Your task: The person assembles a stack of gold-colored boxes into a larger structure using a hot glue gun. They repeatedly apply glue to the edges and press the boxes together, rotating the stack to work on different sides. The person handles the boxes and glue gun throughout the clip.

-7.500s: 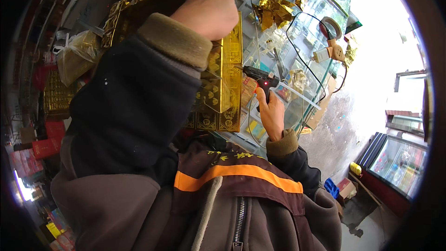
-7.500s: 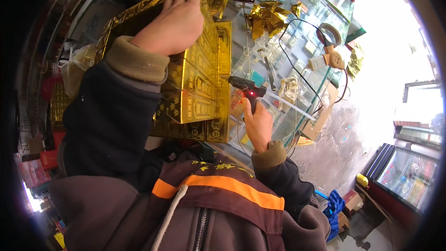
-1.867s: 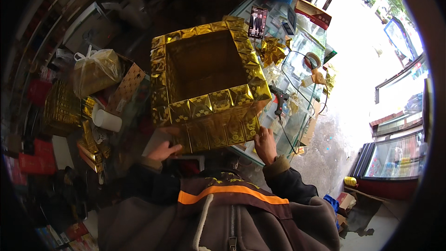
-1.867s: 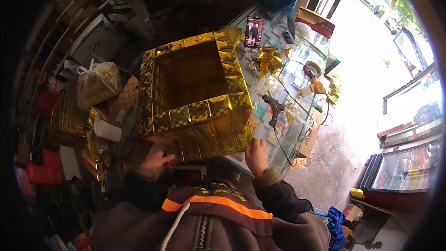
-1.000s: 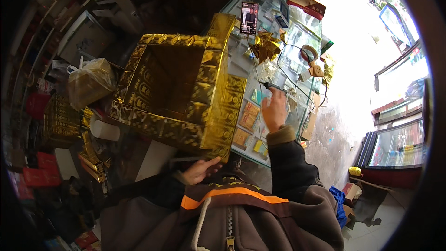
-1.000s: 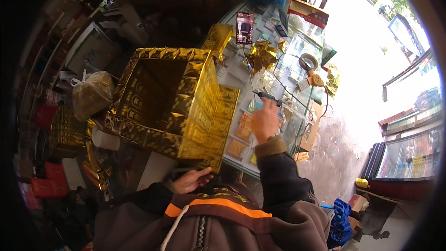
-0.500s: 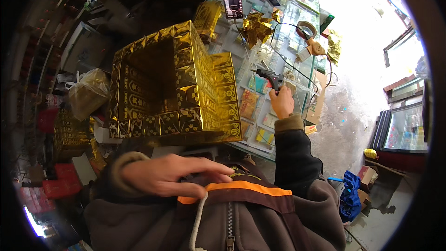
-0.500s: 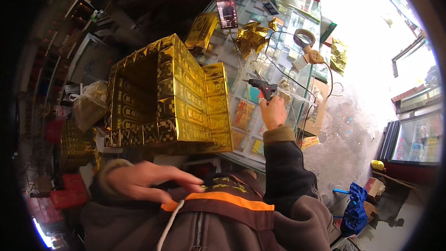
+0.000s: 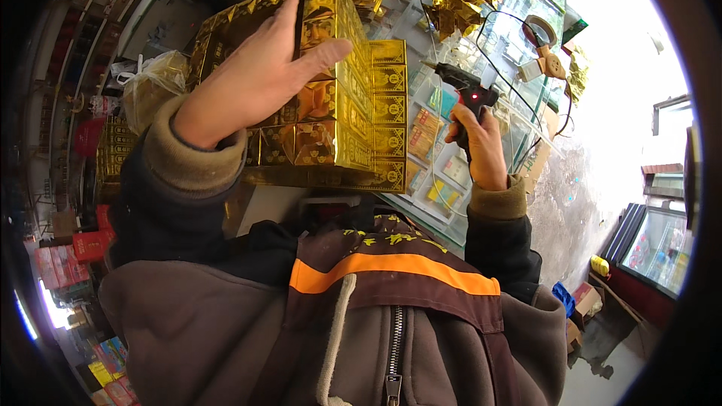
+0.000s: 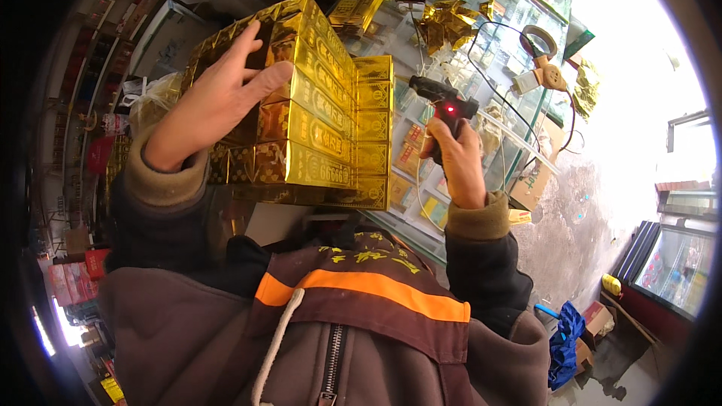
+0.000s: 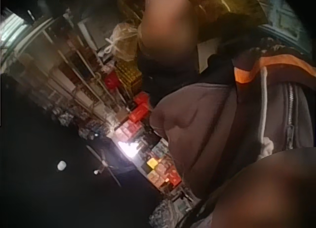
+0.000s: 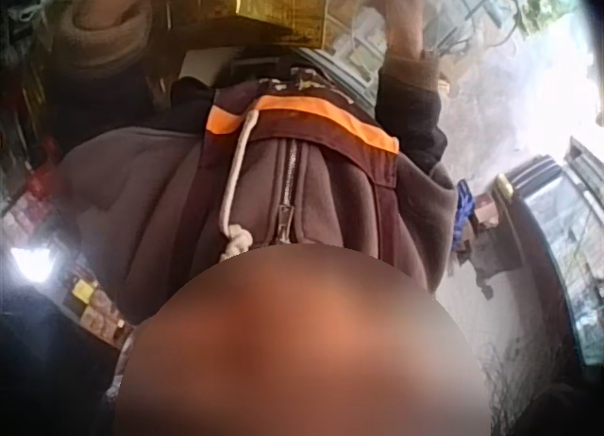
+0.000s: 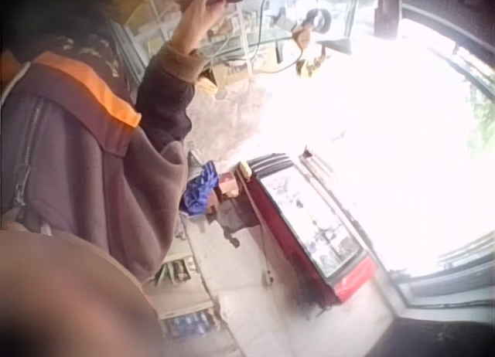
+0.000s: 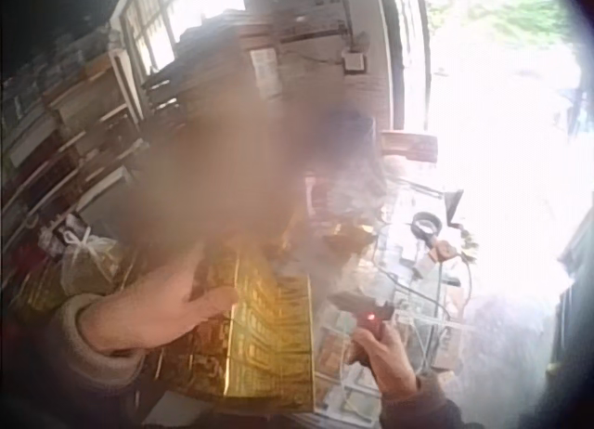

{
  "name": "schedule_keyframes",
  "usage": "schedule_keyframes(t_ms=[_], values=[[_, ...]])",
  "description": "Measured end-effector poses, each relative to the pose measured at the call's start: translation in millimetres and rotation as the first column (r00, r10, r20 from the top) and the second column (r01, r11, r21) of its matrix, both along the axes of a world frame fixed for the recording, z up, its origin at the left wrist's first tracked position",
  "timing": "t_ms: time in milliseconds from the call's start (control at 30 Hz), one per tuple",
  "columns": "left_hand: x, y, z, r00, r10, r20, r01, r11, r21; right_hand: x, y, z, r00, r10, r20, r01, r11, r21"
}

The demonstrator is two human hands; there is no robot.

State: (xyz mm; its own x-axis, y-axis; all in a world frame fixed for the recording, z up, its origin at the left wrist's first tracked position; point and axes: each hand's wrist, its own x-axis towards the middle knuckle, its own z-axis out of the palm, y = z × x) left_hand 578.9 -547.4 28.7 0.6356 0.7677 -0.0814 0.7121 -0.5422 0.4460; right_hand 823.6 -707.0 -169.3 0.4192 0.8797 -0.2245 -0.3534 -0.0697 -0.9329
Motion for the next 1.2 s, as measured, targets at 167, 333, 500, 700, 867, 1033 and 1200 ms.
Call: schedule_keyframes(t_ms=[167,333,500,700,867,1033,1200], values=[[11,4,-18,0.989,-0.044,-0.139,0.062,0.990,0.123,-24,38,-23,0.999,0.048,0.004,-0.048,0.999,0.018],[7,-8,-18,1.000,0.024,0.010,-0.020,0.966,-0.259,-39,78,-54,0.993,0.106,-0.044,-0.108,0.993,-0.050],[13,-15,-12,0.997,0.042,-0.067,-0.059,0.959,-0.278,-40,109,-66,0.987,0.148,0.057,-0.140,0.982,-0.125],[15,-15,-6,0.989,0.047,-0.138,-0.083,0.960,-0.269,-45,125,-74,0.985,0.101,0.143,-0.071,0.977,-0.202],[17,-12,-3,0.986,0.041,-0.164,-0.083,0.962,-0.259,-41,130,-98,0.965,0.112,0.237,-0.068,0.980,-0.185],[17,3,2,0.984,0.044,-0.174,-0.090,0.960,-0.265,-40,131,-117,0.913,0.144,0.383,-0.082,0.981,-0.173],[16,5,4,0.980,0.028,-0.198,-0.089,0.948,-0.305,-46,114,-114,0.907,0.157,0.390,-0.087,0.978,-0.192]])
